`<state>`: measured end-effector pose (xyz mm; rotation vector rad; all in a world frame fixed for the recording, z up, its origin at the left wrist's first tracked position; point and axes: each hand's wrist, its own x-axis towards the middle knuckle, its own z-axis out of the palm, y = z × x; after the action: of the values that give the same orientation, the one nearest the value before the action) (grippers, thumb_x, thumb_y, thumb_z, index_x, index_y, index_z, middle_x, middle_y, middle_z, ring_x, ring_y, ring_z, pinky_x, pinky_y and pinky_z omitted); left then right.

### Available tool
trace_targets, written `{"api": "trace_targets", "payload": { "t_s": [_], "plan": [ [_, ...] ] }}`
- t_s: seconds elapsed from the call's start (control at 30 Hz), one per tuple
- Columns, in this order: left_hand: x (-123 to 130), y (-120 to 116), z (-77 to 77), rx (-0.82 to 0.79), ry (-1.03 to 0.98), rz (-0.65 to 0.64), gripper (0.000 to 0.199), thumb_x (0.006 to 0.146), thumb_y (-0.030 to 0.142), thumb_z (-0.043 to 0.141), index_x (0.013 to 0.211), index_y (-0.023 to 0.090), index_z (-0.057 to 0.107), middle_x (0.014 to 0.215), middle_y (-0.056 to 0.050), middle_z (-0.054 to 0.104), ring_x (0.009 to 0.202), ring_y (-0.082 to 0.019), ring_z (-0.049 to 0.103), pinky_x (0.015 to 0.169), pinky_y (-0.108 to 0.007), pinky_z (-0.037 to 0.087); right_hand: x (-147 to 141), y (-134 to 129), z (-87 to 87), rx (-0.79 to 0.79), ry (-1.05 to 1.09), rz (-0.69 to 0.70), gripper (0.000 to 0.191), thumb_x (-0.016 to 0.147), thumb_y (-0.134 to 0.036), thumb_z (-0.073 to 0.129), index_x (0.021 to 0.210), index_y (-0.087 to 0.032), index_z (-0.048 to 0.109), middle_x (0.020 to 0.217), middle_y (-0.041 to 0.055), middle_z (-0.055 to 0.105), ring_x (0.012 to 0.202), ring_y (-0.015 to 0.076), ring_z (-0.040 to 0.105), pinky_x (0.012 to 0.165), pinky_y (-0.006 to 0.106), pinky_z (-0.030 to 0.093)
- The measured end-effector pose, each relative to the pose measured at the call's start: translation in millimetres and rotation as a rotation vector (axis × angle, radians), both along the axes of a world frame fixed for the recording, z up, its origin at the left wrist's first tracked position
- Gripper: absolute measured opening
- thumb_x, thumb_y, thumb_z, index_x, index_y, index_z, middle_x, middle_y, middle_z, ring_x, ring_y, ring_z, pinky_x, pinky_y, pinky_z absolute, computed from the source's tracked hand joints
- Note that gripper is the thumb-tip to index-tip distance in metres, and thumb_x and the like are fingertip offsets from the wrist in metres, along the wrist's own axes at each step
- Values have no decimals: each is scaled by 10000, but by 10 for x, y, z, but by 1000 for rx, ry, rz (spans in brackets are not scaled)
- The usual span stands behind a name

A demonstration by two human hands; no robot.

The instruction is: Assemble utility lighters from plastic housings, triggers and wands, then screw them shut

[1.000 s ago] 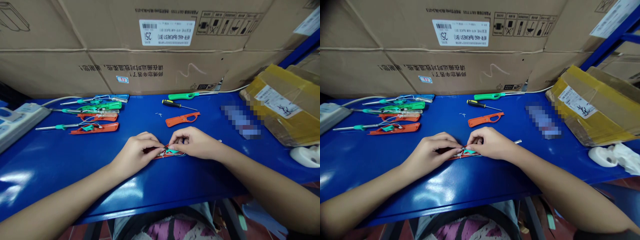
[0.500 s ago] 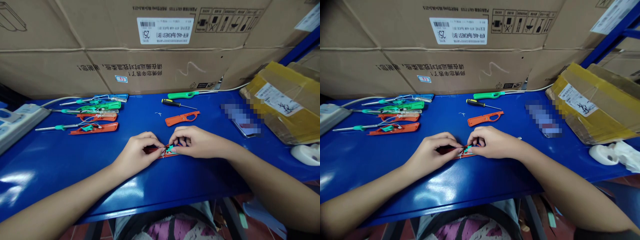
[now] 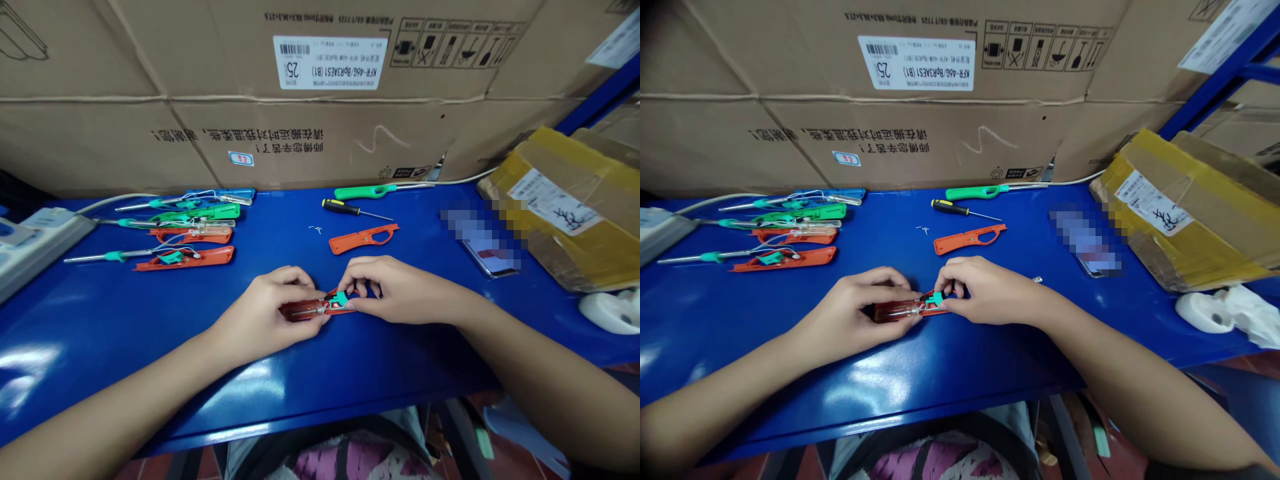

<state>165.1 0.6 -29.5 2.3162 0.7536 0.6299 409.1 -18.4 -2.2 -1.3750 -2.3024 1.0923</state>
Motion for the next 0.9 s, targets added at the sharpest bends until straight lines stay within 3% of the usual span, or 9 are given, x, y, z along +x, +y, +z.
{"api": "trace_targets", "payload": {
  "t_s": [0.1,0.2,0.4,0.9],
  "plan": [
    [-35,-14,-3,101,69,-31,225,866,234,735,1081,178,768,1017,-66,675,896,-169,667,778,-271,560,-6,4,-15,-2,2,-18,169,836,-137,676,997,-164,719,840,10,636,755,131,571,690,264,448],
    [-54,-33,-30,186,135,-47,226,952,251,637,1143,206,749,1061,-75,682,931,-186,657,803,-311,566,-20,11,-44,1,22,-45,148,829,-138,683,969,-163,722,820,8,626,746,130,557,679,262,441],
    [-60,-52,-74,316,179,-60,258,983,253,595,1198,175,715,1061,-90,713,948,-215,653,812,-352,575,-52,18,-91,-46,56,-107,141,809,-148,695,946,-161,724,806,1,609,730,125,526,646,252,424],
    [-40,-99,-30,419,281,-61,275,1020,250,510,1190,161,709,1022,-93,684,901,-217,643,763,-360,593,-86,13,-142,-62,47,-149,110,817,-209,712,921,-172,716,767,-9,601,707,124,520,637,251,426]
  ]
}}
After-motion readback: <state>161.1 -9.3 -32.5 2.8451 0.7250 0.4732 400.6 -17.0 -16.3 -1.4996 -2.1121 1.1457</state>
